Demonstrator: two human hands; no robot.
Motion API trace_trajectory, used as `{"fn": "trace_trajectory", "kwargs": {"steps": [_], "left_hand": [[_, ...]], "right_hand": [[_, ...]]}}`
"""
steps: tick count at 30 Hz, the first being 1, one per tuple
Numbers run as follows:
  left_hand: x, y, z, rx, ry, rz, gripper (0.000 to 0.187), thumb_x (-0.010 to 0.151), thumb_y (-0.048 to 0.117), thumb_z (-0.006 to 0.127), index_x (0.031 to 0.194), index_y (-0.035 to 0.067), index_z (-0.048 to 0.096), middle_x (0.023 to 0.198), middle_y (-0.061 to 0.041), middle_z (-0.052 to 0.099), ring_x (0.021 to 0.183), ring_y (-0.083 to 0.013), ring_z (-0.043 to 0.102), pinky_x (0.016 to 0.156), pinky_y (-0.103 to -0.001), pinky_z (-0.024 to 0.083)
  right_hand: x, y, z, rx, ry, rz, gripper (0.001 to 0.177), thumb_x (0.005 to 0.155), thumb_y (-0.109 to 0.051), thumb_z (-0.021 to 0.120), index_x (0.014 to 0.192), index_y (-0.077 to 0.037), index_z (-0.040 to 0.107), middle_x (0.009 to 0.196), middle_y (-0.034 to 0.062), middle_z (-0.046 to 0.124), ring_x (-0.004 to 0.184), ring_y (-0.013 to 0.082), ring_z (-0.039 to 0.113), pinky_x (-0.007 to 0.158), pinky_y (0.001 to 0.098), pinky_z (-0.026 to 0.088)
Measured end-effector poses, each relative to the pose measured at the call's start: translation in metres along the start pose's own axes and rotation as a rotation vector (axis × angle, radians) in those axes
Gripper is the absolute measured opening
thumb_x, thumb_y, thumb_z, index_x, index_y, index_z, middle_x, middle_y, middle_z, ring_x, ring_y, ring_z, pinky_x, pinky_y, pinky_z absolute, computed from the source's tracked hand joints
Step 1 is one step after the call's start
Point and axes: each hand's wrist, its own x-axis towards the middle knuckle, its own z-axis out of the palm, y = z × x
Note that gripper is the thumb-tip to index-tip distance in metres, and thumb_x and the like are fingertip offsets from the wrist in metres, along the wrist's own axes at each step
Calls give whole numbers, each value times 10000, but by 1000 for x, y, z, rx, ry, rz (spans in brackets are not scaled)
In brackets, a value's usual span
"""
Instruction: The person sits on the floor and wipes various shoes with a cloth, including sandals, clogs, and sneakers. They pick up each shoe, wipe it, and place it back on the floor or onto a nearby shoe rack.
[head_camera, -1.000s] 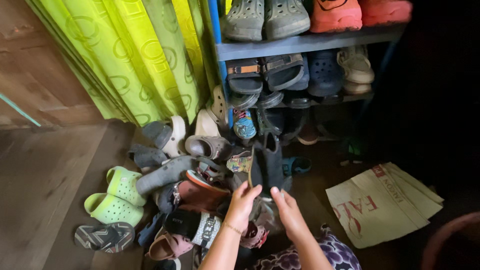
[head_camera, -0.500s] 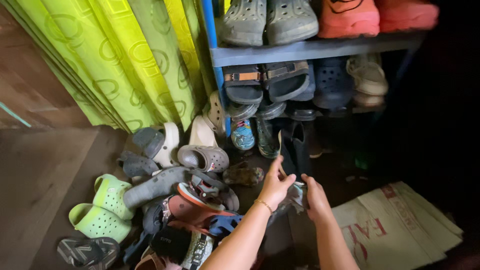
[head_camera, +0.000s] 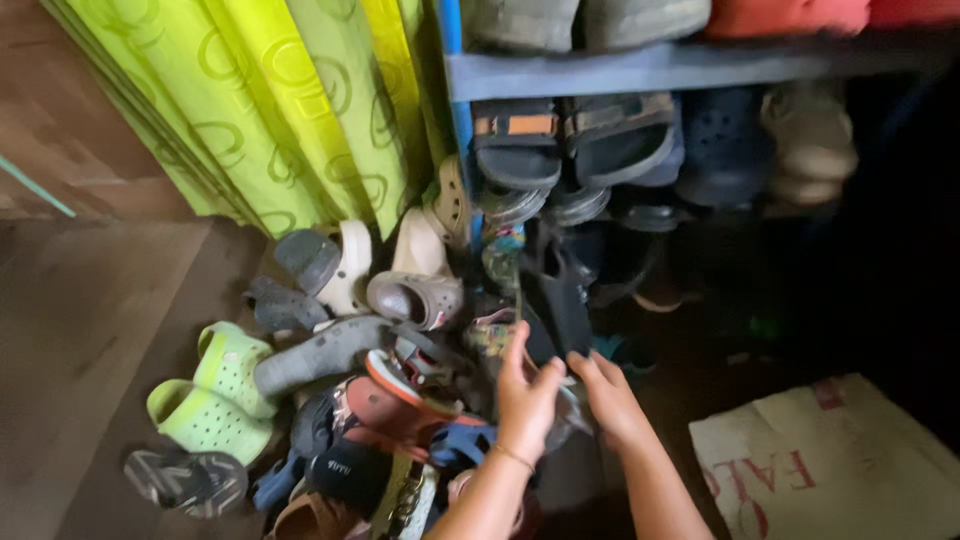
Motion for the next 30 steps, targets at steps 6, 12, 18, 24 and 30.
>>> {"fn": "trace_trajectory", "kwargs": {"steps": [6,12,18,24,30], "left_hand": [[80,-40,-34,-217,-37,-435,734,857,19,706,1549,72,467,1058,-31,602,895,-114,560,784,-260,484],[143,-71,-45,-85,-98,-440,720,881,48,743,1548,139,489,911,-13,519,783,-102,477,691,-266,455],[151,-104,-42,-208,-17,-344,572,889,70,714,1424,66,510,1064,-49,683,948,-123,633,855,-270,546],[142,-137,-23,403,-27,-47,447,964,133,624,1393,9,594,1374,-247,638,1266,-370,615,1089,-402,464],[161,-161,-10,416,-175,-239,561,985,218,582,1487,-13,486,1462,-329,471,1407,-451,374,1153,-437,331]], "right_hand": [[52,-29,66,-8,-163,60,620,924,-398,599,1355,46,640,1279,214,710,1126,302,636,957,366,497],[100,-32,104,-21,-40,-48,502,971,-366,594,1333,-18,608,1277,131,688,1147,226,615,972,359,466],[163,-15,122,-187,72,-98,488,990,-372,584,1275,23,622,1179,203,719,1052,289,672,892,415,516],[196,-15,123,-585,227,-204,591,987,-498,608,1144,63,706,1106,293,717,1084,397,677,923,443,515],[136,-30,100,-467,150,6,614,949,-492,635,1188,71,699,1126,270,717,1067,341,709,905,429,527]]}}
